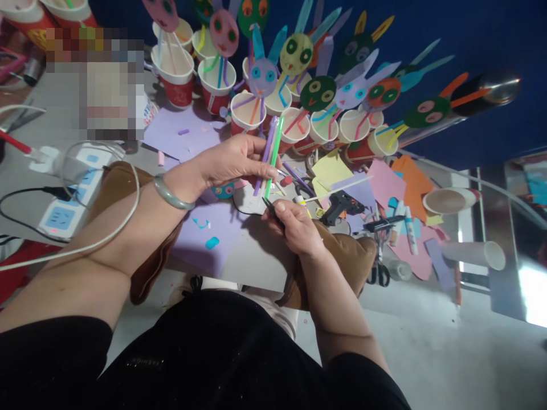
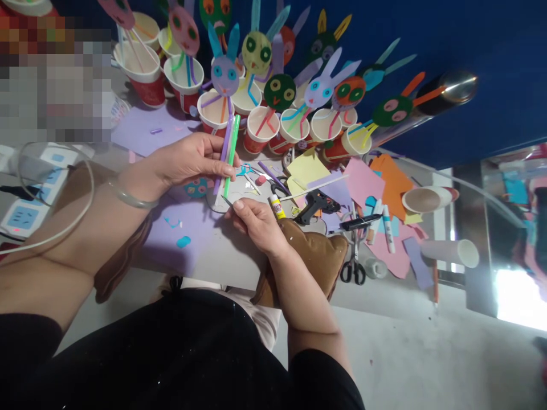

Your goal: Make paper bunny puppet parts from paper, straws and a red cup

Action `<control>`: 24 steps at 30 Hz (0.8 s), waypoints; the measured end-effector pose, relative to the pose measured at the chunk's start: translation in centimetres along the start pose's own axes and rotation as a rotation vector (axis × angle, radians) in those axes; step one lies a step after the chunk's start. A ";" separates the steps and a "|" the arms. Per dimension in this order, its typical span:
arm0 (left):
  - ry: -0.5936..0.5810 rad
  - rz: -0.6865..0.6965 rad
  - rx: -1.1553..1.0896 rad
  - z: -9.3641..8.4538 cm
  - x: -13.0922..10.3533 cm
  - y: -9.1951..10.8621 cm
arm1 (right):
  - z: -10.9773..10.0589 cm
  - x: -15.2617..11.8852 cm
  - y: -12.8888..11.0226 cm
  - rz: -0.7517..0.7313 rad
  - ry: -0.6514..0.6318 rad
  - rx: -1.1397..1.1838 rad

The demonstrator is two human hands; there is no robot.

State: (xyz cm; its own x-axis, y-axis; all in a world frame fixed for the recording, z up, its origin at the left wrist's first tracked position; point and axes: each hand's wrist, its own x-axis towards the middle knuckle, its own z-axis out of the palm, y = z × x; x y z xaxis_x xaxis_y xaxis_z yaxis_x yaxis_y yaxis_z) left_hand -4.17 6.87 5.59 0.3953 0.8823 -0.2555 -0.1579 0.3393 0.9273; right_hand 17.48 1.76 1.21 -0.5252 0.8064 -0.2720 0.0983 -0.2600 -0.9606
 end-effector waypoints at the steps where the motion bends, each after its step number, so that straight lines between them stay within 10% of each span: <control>1: -0.003 0.001 0.003 0.0 0.0 0.0 | 0.0 0.0 0.0 0.000 0.003 0.005; 24: 0.009 0.069 0.023 -0.4 0.4 -0.8 | 0.0 0.3 0.2 0.052 0.020 0.102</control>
State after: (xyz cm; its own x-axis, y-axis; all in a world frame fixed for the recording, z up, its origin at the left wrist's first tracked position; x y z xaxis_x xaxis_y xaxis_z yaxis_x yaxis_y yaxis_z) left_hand -4.28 7.14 4.67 0.3759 0.9062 -0.1935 -0.1639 0.2706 0.9486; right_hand 17.33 1.98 0.92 -0.5050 0.8004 -0.3231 0.0375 -0.3537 -0.9346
